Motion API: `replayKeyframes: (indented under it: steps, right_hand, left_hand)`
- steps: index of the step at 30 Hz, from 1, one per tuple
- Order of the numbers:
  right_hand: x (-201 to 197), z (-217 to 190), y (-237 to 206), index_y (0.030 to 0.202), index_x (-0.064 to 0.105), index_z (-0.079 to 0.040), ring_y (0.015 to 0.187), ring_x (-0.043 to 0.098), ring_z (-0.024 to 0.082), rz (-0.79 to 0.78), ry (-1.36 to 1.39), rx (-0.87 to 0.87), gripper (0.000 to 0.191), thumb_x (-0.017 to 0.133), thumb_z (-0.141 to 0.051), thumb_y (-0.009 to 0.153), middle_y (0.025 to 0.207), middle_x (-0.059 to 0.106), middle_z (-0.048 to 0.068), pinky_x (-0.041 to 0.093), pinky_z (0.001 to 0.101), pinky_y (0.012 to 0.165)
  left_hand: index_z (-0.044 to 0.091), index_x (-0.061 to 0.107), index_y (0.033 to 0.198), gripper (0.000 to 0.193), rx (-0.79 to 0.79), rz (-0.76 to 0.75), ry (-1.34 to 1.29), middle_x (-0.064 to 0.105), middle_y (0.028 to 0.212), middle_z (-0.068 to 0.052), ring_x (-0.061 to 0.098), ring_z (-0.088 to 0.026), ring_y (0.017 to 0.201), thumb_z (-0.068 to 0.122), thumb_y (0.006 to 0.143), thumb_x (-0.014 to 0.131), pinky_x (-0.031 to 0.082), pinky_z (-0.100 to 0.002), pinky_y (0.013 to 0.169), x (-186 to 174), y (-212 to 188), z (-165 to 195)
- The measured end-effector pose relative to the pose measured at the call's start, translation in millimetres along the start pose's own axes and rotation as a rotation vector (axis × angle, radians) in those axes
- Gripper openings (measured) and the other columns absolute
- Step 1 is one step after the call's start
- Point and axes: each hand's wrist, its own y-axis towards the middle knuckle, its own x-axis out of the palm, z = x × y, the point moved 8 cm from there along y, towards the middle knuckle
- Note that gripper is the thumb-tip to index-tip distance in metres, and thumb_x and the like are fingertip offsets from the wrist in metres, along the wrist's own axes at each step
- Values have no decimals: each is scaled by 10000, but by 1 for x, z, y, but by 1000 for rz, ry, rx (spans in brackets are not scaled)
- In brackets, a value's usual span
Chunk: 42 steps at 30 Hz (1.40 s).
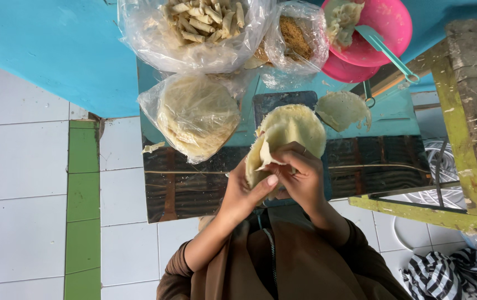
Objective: The person takes thin dough discs from a plastic-covered stack and stretches each one by hand, pulling and rotating the dough to widen it, then places the stretched skin back on the stack or on the metal board. They repeat this with one disc at a time, occasionally pressing a disc flat on the board.
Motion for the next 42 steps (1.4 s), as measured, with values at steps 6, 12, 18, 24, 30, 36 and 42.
replayKeyframes:
  steps: [6, 12, 18, 24, 30, 36, 42]
  right_hand:
    - [-1, 19, -3, 1048, 726, 59, 847, 706, 113, -73, 126, 94, 187, 789, 28, 876, 985, 721, 86, 574, 235, 708]
    - [-13, 65, -19, 1096, 678, 69, 896, 646, 94, 86, 512, 385, 107, 682, 5, 1010, 968, 693, 63, 531, 253, 821]
    - [-3, 53, -17, 1211, 595, 49, 1011, 649, 96, 57, 540, 343, 215, 614, 8, 1000, 1082, 685, 77, 540, 248, 874]
    - [1, 29, -15, 1116, 681, 94, 901, 672, 95, -79, 274, 160, 180, 642, 55, 945, 1073, 672, 96, 543, 193, 695]
    - [3, 68, -21, 1045, 671, 85, 933, 607, 119, 22, 675, 336, 122, 579, 73, 966, 1006, 641, 83, 482, 249, 851]
    - [17, 56, -9, 1210, 597, 5, 1066, 623, 92, -76, 820, 322, 338, 522, -37, 883, 1108, 667, 42, 484, 227, 976]
    - [11, 43, 2, 1203, 624, 33, 1001, 689, 117, 70, 694, 401, 271, 706, -43, 956, 1078, 734, 67, 568, 279, 876]
  left_hand:
    - [-22, 492, 1469, 625, 39, 75, -252, 656, 1278, -49, 600, -90, 1130, 462, 1073, 500, 496, -258, 967, -4, 8, -7]
    - [-57, 598, 1296, 544, -54, 312, -516, 706, 1142, -108, 667, -167, 992, 424, 1065, 496, 563, -322, 838, -28, 9, -30]
    - [-78, 593, 1376, 556, 67, 142, -128, 663, 1064, -102, 543, -119, 870, 409, 1115, 533, 419, -259, 712, -14, 1, -7]
    - [-66, 701, 1234, 443, 55, 65, -19, 692, 978, -24, 556, -65, 838, 333, 1044, 674, 462, -241, 724, -12, 12, 1]
    - [-31, 721, 1146, 429, 84, 367, -313, 750, 984, -36, 653, -84, 852, 370, 1043, 610, 524, -250, 771, -43, 3, -8]
    - [-63, 734, 1195, 448, 218, 418, -189, 728, 1005, -60, 616, -106, 879, 361, 1093, 628, 483, -255, 790, -44, -1, -4]
    - [66, 637, 1304, 490, -17, 188, -366, 702, 1160, -43, 652, -112, 1043, 403, 953, 692, 519, -243, 891, -28, -3, -9]
